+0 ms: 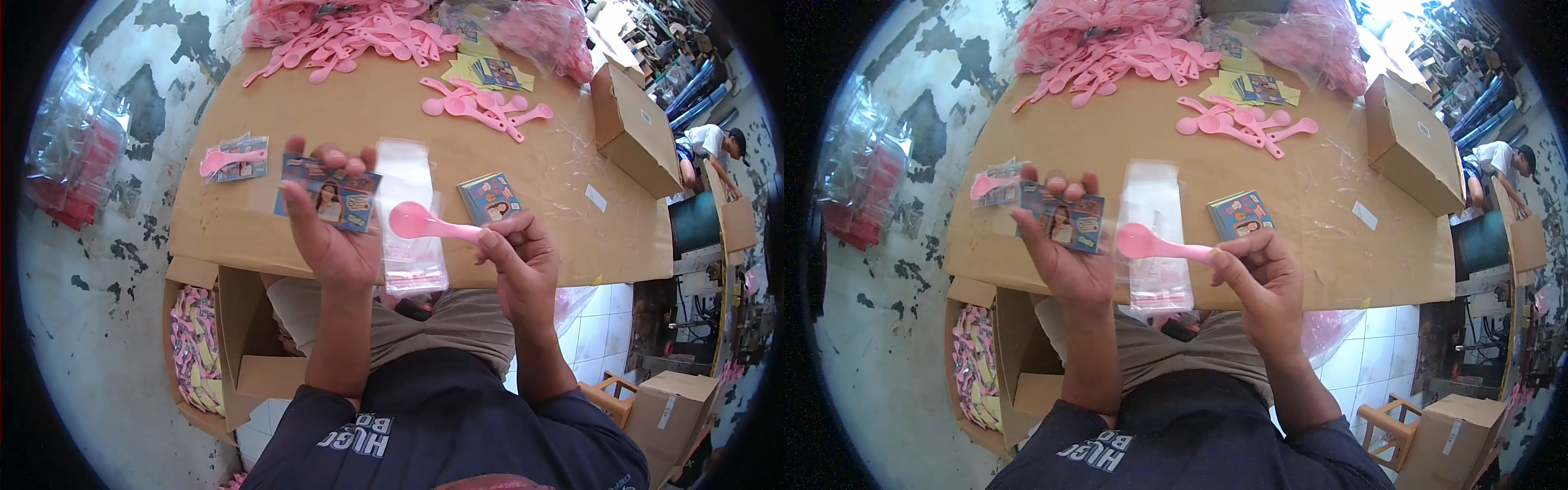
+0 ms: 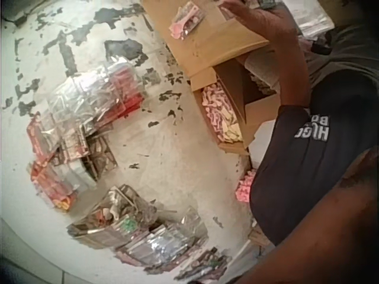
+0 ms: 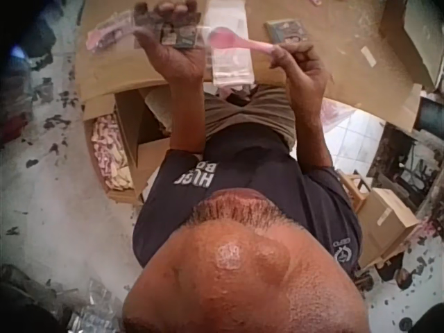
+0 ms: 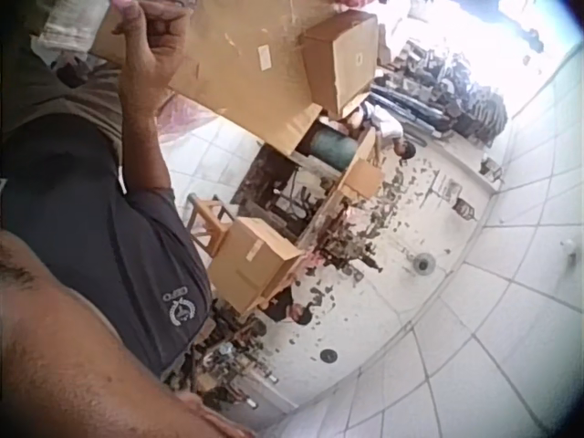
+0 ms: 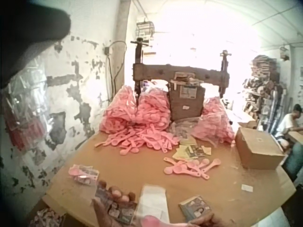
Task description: Packaging plastic spoons and character cards into small plastic bags at a workstation.
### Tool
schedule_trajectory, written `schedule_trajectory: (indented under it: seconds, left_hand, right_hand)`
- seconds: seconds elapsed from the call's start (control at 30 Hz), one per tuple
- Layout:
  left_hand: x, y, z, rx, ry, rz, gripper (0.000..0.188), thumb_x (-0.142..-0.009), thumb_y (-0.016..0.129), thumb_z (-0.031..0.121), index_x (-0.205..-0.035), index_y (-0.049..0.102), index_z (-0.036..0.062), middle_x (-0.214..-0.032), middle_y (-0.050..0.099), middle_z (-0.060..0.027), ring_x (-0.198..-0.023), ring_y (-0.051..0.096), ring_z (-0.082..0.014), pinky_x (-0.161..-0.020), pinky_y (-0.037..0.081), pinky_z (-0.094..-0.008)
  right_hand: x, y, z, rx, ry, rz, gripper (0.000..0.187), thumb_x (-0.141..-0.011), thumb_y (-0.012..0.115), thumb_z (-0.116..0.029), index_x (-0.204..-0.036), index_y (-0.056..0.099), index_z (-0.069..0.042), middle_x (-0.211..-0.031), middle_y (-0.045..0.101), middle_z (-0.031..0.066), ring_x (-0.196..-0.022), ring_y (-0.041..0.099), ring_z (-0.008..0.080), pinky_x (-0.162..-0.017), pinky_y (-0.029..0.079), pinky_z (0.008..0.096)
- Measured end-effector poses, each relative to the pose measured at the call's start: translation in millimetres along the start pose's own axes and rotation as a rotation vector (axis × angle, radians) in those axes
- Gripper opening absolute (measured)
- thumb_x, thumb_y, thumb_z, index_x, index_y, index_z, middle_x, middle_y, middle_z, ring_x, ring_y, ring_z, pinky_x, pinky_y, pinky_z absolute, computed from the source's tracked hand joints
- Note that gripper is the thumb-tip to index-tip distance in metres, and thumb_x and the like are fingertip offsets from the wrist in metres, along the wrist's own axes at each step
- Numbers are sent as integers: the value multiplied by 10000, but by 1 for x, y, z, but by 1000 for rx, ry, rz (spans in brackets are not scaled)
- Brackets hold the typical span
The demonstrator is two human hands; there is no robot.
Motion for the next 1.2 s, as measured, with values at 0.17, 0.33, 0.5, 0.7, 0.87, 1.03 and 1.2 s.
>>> schedule_trajectory:
  seconds: [0.17,0.33,0.5,0.7,0.87,1.03,1.2]
  left_hand:
    - [15,-2,-26,61,-128,48,535,-1048,525,451,-1416,408,80,-1060,611,-108,-1001,643,-221,-1107,465,-505]
    - [31,7,-48,175,-328,22,509,-1070,486,435,-1422,428,72,-1069,573,-96,-999,603,-217,-1095,480,-479]
    - [46,6,-62,195,-450,51,463,-1078,498,354,-1416,422,48,-1063,590,-110,-981,621,-225,-1008,528,-449]
    - [52,-6,-61,130,-526,112,402,-1071,512,212,-1406,419,10,-1102,635,-161,-994,680,-252,-891,579,-397]
    - [44,-11,-51,57,-581,161,407,-1068,504,224,-1406,427,9,-1274,597,-213,-1132,644,-301,-1037,517,-487]
    - [38,-19,-46,192,-681,208,409,-1070,495,262,-1383,465,1,-1464,490,-260,-1334,523,-392,-1154,420,-542]
    - [47,8,-56,144,-780,100,540,-1083,423,330,-1471,385,-45,-1527,410,-291,-1389,463,-413,-1148,419,-505]
  right_hand:
    - [2,27,-1,51,46,-75,148,-964,679,-10,-1079,595,34,-935,699,97,-874,686,138,-826,560,277]
    - [5,41,7,-4,59,-190,203,-948,692,-2,-1113,575,21,-1005,675,91,-920,681,143,-853,558,283]
    - [0,42,13,218,-94,-197,329,-890,745,8,-1149,545,-23,-1062,613,49,-933,610,105,-828,511,255]
    - [2,47,13,292,-149,-135,473,-830,806,-11,-1205,521,-52,-1081,593,41,-901,550,78,-762,471,250]
    - [28,76,-50,802,-823,-184,351,-823,809,-47,-1111,607,-47,-1164,625,153,-971,610,229,-859,509,338]
    - [26,48,-70,711,-870,-80,312,-832,750,-7,-1128,654,-32,-1228,642,191,-1150,599,337,-976,486,444]
    - [4,72,-68,1039,-805,-187,433,-770,756,10,-1175,705,-134,-1413,577,168,-1321,511,391,-1085,422,475]
Point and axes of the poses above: each hand's wrist, its own x-axis away from the middle knuckle, its own y-axis out of the palm, z = x × y, the point moved 10 cm from there along -x, towards the middle knuckle
